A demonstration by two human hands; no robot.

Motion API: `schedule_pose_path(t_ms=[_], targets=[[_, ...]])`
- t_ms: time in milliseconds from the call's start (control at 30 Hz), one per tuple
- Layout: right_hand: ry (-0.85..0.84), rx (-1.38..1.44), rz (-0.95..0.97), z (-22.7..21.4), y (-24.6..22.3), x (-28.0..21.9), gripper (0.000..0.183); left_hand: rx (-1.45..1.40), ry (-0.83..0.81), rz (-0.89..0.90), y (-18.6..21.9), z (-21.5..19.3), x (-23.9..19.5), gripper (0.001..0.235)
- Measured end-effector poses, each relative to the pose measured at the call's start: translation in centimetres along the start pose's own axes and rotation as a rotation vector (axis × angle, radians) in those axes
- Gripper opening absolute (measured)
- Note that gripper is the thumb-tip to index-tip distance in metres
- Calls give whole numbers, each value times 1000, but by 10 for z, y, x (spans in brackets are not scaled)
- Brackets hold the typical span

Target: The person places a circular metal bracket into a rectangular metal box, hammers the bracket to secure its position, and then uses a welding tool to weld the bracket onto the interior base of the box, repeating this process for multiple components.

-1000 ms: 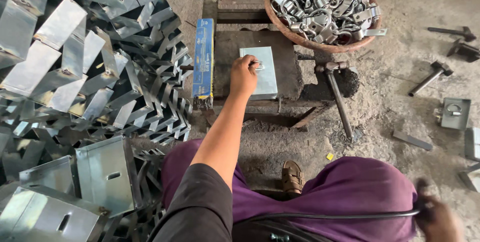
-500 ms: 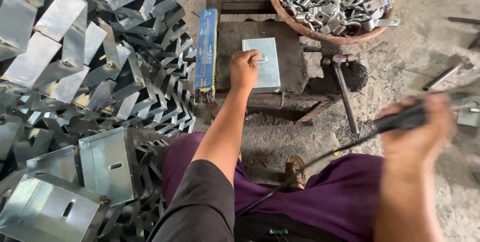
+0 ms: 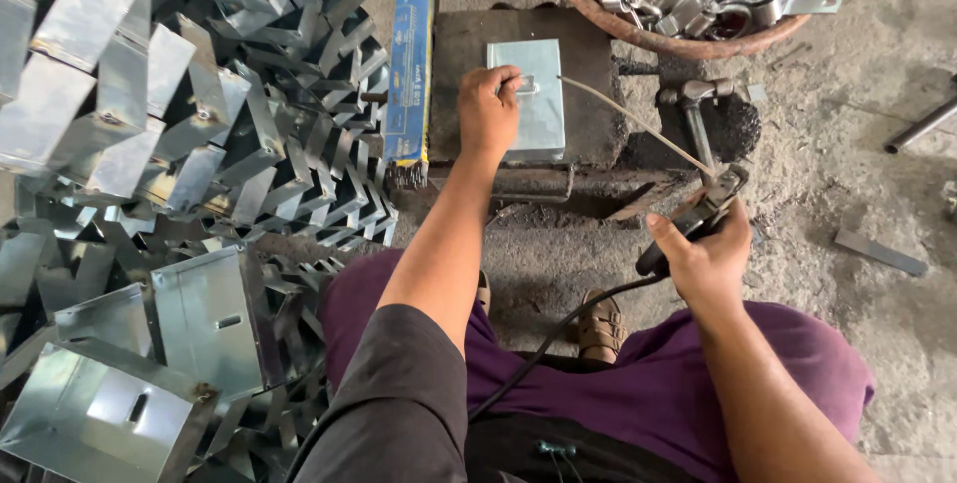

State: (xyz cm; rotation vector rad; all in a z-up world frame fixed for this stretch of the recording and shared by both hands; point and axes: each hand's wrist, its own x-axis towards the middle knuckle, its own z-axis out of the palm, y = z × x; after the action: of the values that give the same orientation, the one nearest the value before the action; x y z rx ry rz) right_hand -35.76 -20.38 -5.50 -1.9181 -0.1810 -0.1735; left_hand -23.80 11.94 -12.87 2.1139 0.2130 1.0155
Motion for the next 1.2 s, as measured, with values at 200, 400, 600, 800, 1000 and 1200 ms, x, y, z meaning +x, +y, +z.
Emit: schedule_pose_path(t_ms=[200, 400, 600, 800, 1000, 1200], targets=[[-16, -83, 16, 8, -9, -2, 46, -13, 6, 23, -2, 0, 1, 11], [-41, -50, -28, 16, -13, -1, 44, 4, 21, 39, -1, 0, 0, 14], [-67, 29, -21, 20, -15, -5, 45, 0, 27, 34, 0, 0, 0, 13], [-79, 20, -68, 22, -14, -5, 48, 18, 6, 15, 1, -2, -1, 11], [-77, -29, -19, 23, -11, -6, 48, 16, 8, 10, 2, -1, 0, 11], [-66, 0, -43, 24, -11, -7, 46, 24, 6, 11, 5, -4, 0, 12]])
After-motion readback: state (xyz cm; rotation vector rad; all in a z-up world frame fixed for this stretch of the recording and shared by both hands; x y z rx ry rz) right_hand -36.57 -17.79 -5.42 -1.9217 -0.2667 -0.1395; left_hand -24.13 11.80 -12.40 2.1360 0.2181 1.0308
